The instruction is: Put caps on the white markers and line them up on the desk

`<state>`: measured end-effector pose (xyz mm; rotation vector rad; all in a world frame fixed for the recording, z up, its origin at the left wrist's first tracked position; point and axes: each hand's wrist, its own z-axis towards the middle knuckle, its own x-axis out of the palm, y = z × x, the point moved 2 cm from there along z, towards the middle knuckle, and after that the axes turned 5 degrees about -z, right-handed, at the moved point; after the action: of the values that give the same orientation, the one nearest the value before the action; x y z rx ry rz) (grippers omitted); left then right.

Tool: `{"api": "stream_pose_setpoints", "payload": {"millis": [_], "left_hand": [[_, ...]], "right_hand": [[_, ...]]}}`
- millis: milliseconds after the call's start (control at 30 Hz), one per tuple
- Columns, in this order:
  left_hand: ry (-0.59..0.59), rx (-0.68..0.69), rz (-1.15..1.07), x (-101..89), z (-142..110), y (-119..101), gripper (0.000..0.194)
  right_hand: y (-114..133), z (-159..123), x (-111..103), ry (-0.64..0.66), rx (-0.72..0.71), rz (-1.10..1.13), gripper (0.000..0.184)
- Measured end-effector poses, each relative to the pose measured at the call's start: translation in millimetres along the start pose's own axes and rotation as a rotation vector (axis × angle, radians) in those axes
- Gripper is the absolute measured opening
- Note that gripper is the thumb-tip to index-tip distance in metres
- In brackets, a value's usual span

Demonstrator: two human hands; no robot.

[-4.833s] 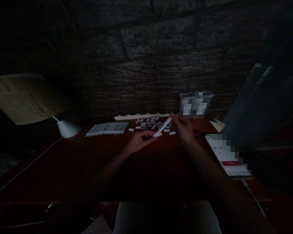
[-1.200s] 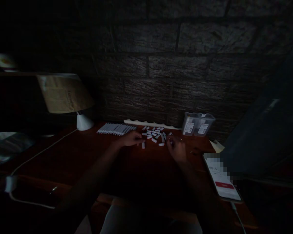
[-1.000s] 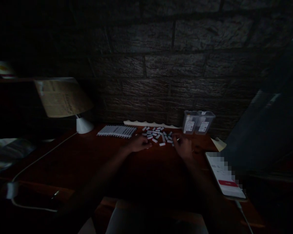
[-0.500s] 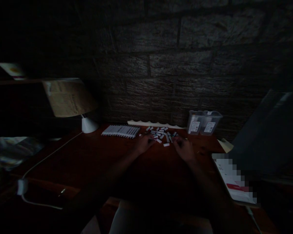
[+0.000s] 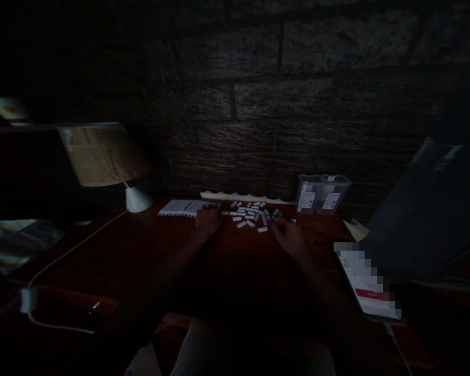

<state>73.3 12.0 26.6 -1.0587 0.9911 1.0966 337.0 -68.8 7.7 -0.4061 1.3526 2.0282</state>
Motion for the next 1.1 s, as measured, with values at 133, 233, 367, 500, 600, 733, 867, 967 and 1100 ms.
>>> {"api": "stream_pose_setpoints", "payload": {"millis": [133, 233, 367, 500, 600, 733, 867, 967, 1100], "left_hand": [[-0.01, 0.018, 0.02, 2.6, 1, -3, 0.035], [-0.097, 0.022, 0.03, 0.2, 0, -4, 0.039], [-0.026, 0.002, 0.067, 1.5, 0, -3, 0.039], [0.007, -0.002, 0.091, 2.9, 1, -2, 0.039], [-0.008, -0.02, 0.104, 1.6, 2, -1, 0.038], [0.019, -0.034, 0.112, -0.8, 1, -1, 0.037], [0.084, -0.074, 0.042, -1.4, 2, 0, 0.035], [0.087, -0.06, -0.112, -1.3, 7, 5, 0.03], [-0.01, 0.019, -0.597, -2.5, 20, 13, 0.022]], "right_hand": [[0, 0, 0, 0.013, -0.014, -0.005, 0.037], [-3, 1, 1, 0.021, -0.024, -0.023, 0.037], [-6, 2, 3, 0.041, -0.034, -0.063, 0.036], [-5, 2, 2, 0.055, -0.04, -0.06, 0.035], [-3, 2, 2, 0.055, -0.027, -0.057, 0.035], [-2, 0, 1, 0.056, -0.007, -0.052, 0.036], [-1, 0, 0, 0.066, -0.006, -0.063, 0.038], [-1, 0, -1, 0.064, -0.012, -0.079, 0.039], [-1, 0, -1, 0.06, -0.017, -0.073, 0.038]]}}
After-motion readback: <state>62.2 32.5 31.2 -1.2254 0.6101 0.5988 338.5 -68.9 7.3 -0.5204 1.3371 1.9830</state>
